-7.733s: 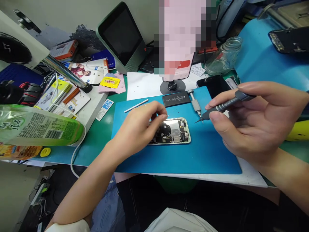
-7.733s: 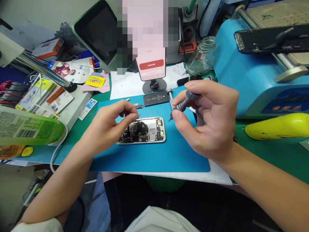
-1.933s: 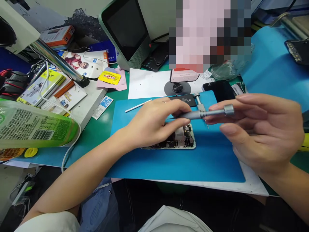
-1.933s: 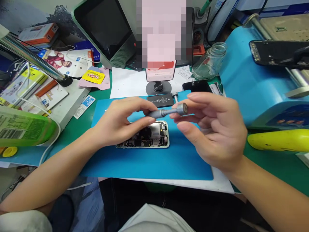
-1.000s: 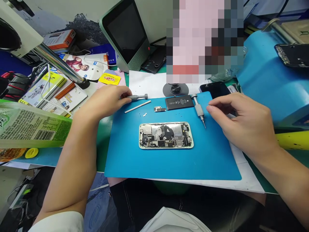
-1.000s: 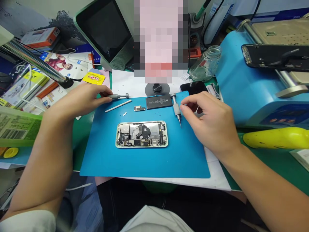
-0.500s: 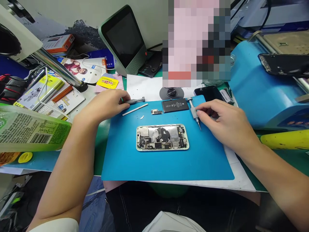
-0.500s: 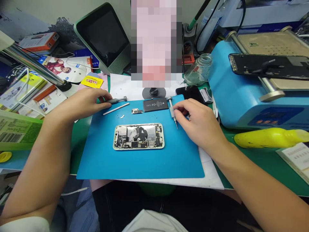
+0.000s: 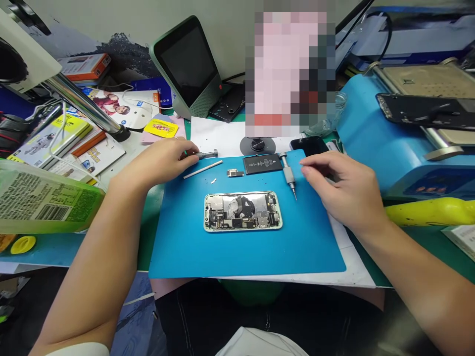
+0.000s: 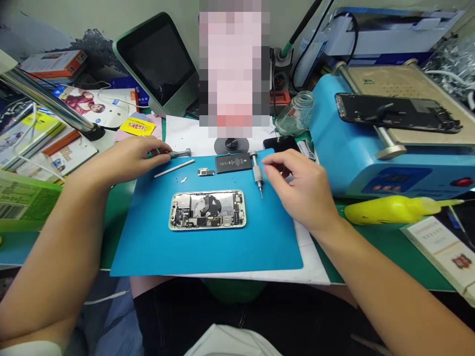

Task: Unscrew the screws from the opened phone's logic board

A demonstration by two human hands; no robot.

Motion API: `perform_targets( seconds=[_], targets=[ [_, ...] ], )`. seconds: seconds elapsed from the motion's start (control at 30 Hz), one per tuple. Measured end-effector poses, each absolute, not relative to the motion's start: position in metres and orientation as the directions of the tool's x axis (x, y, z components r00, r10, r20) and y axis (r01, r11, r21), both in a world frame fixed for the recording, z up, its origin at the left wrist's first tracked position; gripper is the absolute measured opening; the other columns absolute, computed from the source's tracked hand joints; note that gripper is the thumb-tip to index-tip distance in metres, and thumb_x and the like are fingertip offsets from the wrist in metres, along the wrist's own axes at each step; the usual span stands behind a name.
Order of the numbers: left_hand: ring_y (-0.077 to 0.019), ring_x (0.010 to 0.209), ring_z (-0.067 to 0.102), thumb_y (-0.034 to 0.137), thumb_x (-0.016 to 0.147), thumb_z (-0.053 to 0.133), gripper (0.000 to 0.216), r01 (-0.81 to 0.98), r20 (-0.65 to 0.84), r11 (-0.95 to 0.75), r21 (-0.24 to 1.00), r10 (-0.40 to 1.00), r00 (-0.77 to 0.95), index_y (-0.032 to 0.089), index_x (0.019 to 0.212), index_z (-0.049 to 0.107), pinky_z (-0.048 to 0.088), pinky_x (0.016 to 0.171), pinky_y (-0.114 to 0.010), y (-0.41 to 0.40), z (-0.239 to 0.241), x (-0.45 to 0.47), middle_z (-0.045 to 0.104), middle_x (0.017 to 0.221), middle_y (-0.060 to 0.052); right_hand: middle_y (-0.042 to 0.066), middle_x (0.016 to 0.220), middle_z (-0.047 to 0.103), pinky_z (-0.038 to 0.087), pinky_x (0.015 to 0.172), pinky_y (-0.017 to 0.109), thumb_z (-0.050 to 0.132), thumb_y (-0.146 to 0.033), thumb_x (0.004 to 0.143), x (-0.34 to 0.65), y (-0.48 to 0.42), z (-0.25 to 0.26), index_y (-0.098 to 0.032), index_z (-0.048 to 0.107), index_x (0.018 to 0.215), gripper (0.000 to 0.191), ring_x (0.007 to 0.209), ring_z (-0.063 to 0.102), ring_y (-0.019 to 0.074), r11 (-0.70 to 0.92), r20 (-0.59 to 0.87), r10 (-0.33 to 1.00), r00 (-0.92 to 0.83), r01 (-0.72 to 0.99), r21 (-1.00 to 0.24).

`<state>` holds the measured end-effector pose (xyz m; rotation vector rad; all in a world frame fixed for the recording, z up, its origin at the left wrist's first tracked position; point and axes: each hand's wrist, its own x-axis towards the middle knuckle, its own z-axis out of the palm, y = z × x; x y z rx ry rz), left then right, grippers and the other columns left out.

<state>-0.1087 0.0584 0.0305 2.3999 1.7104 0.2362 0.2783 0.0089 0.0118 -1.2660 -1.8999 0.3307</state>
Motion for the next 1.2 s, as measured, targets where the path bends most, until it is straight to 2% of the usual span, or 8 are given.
perform_targets(
  seconds=[0.17, 0.5, 0.63, 0.7, 0.77, 0.87, 1.0, 1.2],
  targets=[
    [-0.0347, 0.117, 0.07, 0.056, 0.102, 0.046, 0.054, 0.946, -0.142, -0.283, 0.159, 0.941, 0.306, 0.022, 0.129, 0.078, 0.057, 0.1, -0.046, 0.056, 0.04, -0.101, 0.078, 0.132, -0.012, 0.0, 0.086, 0.079, 0.055, 0.066, 0.033, 0.07, -0.019, 0.092, 0.287, 0.016, 0.02, -0.025, 0.082, 0.1, 0.015, 0.071, 0.07, 0.0154, 0.476, 0.634, 0.751, 0.185, 0.514, -0.714],
    [-0.0352, 0.117, 0.071, 0.053, 0.1, 0.048, 0.055, 0.941, -0.12, -0.286, 0.183, 0.943, 0.31, 0.02, 0.131, 0.078, 0.057, 0.099, -0.046, 0.057, 0.037, -0.103, 0.077, 0.13, -0.013, 0.0, 0.077, 0.076, 0.051, 0.061, 0.029, 0.061, -0.018, 0.087, 0.29, 0.022, 0.02, -0.02, 0.08, 0.089, 0.02, 0.064, 0.066, 0.0122, 0.46, 0.59, 0.773, 0.234, 0.433, -0.775],
    [-0.0359, 0.117, 0.07, 0.052, 0.097, 0.047, 0.053, 0.932, -0.087, -0.31, 0.19, 0.94, 0.33, 0.022, 0.125, 0.081, 0.057, 0.099, -0.047, 0.061, 0.035, -0.105, 0.078, 0.127, -0.012, 0.004, 0.079, 0.077, 0.058, 0.066, 0.032, 0.065, -0.022, 0.083, 0.304, 0.015, 0.045, -0.02, 0.08, 0.09, 0.016, 0.068, 0.072, 0.016, 0.376, 0.466, 0.869, 0.169, 0.386, -0.842],
    [-0.0359, 0.115, 0.071, 0.052, 0.096, 0.047, 0.053, 0.931, -0.078, -0.31, 0.193, 0.941, 0.329, 0.024, 0.123, 0.083, 0.057, 0.098, -0.047, 0.062, 0.034, -0.106, 0.078, 0.126, -0.012, 0.005, 0.086, 0.08, 0.058, 0.07, 0.035, 0.07, -0.031, 0.086, 0.314, 0.003, 0.062, -0.023, 0.084, 0.097, 0.019, 0.074, 0.073, 0.0188, 0.254, 0.361, 0.932, 0.038, 0.641, -0.724],
    [-0.0352, 0.113, 0.071, 0.052, 0.096, 0.047, 0.054, 0.932, -0.083, -0.305, 0.196, 0.942, 0.326, 0.024, 0.123, 0.083, 0.056, 0.099, -0.047, 0.062, 0.034, -0.106, 0.077, 0.126, -0.013, 0.008, 0.096, 0.083, 0.057, 0.072, 0.04, 0.067, -0.043, 0.09, 0.323, -0.008, 0.074, -0.026, 0.086, 0.105, 0.029, 0.083, 0.075, 0.0247, 0.21, 0.256, 0.962, -0.095, 0.855, -0.474],
    [-0.0348, 0.112, 0.071, 0.053, 0.096, 0.046, 0.056, 0.939, -0.104, -0.283, 0.193, 0.946, 0.306, 0.023, 0.125, 0.083, 0.056, 0.1, -0.047, 0.062, 0.035, -0.105, 0.077, 0.128, -0.013, 0.013, 0.117, 0.083, 0.057, 0.079, 0.044, 0.055, -0.046, 0.097, 0.332, -0.02, 0.078, -0.025, 0.082, 0.124, 0.044, 0.098, 0.075, 0.0316, 0.191, 0.076, 0.981, -0.178, 0.957, -0.22],
    [-0.0358, 0.117, 0.07, 0.053, 0.097, 0.044, 0.057, 0.943, -0.111, -0.276, 0.185, 0.948, 0.299, 0.023, 0.127, 0.082, 0.056, 0.101, -0.047, 0.061, 0.037, -0.103, 0.077, 0.131, -0.012, 0.016, 0.13, 0.075, 0.057, 0.074, 0.041, 0.046, -0.045, 0.103, 0.333, -0.022, 0.069, -0.024, 0.067, 0.148, 0.054, 0.096, 0.075, 0.0305, 0.127, -0.223, 0.964, -0.142, 0.989, -0.079],
    [-0.0348, 0.117, 0.071, 0.058, 0.097, 0.046, 0.059, 0.941, -0.124, -0.262, 0.216, 0.948, 0.292, 0.023, 0.128, 0.081, 0.057, 0.097, -0.045, 0.062, 0.035, -0.104, 0.078, 0.131, -0.012, 0.017, 0.127, 0.07, 0.056, 0.065, 0.038, 0.048, -0.039, 0.099, 0.321, -0.015, 0.065, -0.024, 0.061, 0.153, 0.057, 0.092, 0.074, 0.0322, 0.114, -0.304, 0.947, -0.107, 0.993, 0.007]
  ],
)
